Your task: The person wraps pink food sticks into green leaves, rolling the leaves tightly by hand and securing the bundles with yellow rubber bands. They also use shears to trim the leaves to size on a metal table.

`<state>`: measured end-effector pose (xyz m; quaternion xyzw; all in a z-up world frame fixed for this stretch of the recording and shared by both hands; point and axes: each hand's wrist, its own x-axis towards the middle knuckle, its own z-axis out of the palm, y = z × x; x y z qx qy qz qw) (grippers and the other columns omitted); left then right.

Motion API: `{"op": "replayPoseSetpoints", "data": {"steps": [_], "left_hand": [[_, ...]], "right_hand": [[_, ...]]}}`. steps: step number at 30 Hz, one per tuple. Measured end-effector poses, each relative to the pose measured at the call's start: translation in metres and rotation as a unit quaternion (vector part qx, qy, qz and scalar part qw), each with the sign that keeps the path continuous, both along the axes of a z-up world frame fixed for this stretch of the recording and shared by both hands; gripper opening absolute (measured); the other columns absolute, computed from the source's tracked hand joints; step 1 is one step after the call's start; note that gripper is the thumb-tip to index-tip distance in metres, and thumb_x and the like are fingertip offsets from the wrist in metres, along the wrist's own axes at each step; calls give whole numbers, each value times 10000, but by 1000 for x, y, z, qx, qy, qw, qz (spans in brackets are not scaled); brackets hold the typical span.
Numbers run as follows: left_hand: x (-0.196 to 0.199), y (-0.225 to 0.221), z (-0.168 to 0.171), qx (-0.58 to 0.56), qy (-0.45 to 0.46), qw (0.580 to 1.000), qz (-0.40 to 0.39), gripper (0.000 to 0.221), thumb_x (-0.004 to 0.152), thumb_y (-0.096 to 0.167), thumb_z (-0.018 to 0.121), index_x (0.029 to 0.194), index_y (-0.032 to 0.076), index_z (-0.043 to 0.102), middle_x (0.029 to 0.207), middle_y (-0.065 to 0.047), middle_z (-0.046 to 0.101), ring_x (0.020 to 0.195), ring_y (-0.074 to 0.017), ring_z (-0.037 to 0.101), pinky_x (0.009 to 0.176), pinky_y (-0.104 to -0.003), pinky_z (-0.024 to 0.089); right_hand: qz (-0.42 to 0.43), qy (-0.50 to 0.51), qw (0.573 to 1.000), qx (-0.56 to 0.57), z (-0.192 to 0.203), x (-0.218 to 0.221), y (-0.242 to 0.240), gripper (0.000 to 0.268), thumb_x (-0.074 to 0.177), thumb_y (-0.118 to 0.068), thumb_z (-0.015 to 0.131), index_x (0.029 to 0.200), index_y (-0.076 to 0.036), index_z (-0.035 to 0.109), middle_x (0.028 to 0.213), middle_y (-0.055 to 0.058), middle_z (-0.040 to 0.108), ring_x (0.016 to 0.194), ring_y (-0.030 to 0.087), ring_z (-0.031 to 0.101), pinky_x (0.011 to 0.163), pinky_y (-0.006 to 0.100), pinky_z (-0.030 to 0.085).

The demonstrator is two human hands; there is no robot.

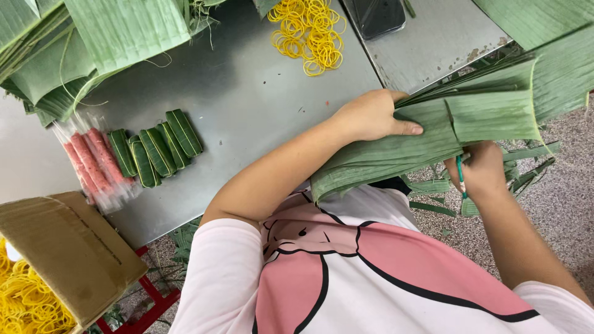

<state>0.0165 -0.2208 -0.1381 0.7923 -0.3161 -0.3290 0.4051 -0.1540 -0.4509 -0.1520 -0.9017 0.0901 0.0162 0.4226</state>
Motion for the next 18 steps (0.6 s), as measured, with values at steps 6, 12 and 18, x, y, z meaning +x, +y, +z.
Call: {"op": "replayPoseSetpoints", "data": {"steps": [6, 12, 18], "left_hand": [[0, -8, -17, -33, 38, 998, -26, 763, 688, 627, 809, 1229, 97, 712, 1126, -159, 767, 1057, -318, 734, 945, -400, 554], [-3, -26, -19, 87, -20, 995, -49, 819, 720, 639, 814, 1286, 66, 663, 1162, -199, 723, 1096, -335, 708, 967, -405, 543], [-7, -40, -27, 67, 31, 994, -78, 845, 651, 603, 835, 1281, 68, 660, 1167, -184, 724, 1078, -330, 704, 940, -410, 530]], "right_hand": [[-6, -75, 997, 6, 4, -5, 9, 284, 923, -70, 680, 1185, 40, 692, 1016, 192, 734, 881, 215, 691, 745, 307, 530], [-45, 53, 997, 19, -21, -2, -18, 303, 913, -139, 700, 1169, 22, 692, 1102, 146, 745, 1021, 274, 723, 870, 333, 557], [6, -48, 999, -7, -28, -11, -14, 483, 884, -237, 776, 1269, 26, 650, 1250, 188, 699, 1169, 316, 659, 1011, 371, 495]]}}
